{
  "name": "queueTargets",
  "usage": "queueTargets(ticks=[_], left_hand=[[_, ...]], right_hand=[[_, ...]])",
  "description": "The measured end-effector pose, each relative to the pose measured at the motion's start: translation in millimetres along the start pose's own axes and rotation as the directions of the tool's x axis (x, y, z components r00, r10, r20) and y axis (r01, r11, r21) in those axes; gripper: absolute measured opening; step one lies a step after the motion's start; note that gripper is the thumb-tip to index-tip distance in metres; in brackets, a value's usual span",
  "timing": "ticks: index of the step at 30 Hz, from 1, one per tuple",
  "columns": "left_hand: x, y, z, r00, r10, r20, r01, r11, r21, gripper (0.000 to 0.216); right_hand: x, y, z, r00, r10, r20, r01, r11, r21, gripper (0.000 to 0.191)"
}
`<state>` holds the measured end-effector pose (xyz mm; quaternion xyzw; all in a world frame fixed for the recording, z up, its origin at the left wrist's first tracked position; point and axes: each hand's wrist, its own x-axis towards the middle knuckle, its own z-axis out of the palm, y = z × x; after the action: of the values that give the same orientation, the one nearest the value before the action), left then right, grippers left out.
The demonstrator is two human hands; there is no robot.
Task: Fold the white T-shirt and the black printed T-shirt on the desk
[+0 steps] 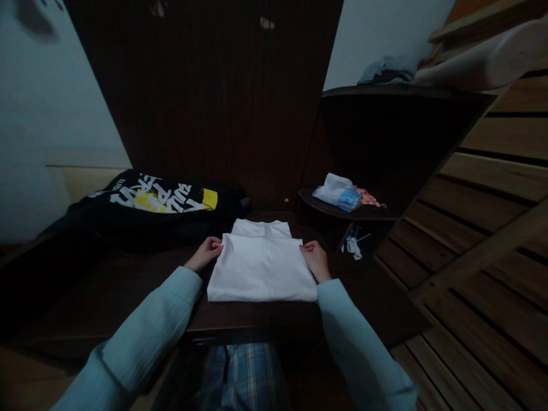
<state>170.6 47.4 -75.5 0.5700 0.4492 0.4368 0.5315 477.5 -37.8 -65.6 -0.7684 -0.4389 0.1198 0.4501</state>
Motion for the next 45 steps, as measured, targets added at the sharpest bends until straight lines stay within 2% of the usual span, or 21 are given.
queueTargets(ticks=[3,5,8,10,13,16,20,26,45], left_hand=[[-10,4,-2,0.995,-0.012,0.097,0.007,0.999,0.046,0.041],[-20,9,-4,0.976,-0.027,0.217,0.015,0.998,0.056,0.044],[-37,18,-10,0.905,-0.046,0.423,0.033,0.999,0.040,0.044],[-48,21,-16,0.853,-0.069,0.517,0.059,0.998,0.035,0.043],[-57,18,-24,0.789,-0.107,0.605,0.117,0.993,0.023,0.046],[-57,10,-28,0.751,-0.111,0.651,0.136,0.991,0.012,0.048],[-56,5,-28,0.732,-0.112,0.672,0.109,0.993,0.047,0.045],[-59,18,-27,0.725,-0.122,0.678,0.063,0.992,0.112,0.040],[-60,25,-23,0.807,-0.228,0.544,0.210,0.973,0.097,0.019]], right_hand=[[-1,-1,-1,1.000,-0.014,0.023,0.014,0.999,-0.029,0.014],[-2,-1,-2,0.999,-0.034,0.039,0.036,0.998,-0.059,0.017],[-4,-2,-3,0.997,-0.049,0.053,0.054,0.994,-0.094,0.023],[-5,-3,-3,0.995,-0.059,0.080,0.068,0.992,-0.110,0.027],[-5,-3,-2,0.987,-0.091,0.130,0.109,0.984,-0.140,0.029],[-6,-3,-1,0.985,-0.101,0.139,0.124,0.978,-0.168,0.026],[-6,-4,0,0.987,-0.095,0.129,0.117,0.978,-0.173,0.024],[-5,-3,0,0.988,-0.083,0.133,0.106,0.979,-0.171,0.023],[-1,3,3,0.988,-0.083,0.132,0.103,0.983,-0.155,0.022]])
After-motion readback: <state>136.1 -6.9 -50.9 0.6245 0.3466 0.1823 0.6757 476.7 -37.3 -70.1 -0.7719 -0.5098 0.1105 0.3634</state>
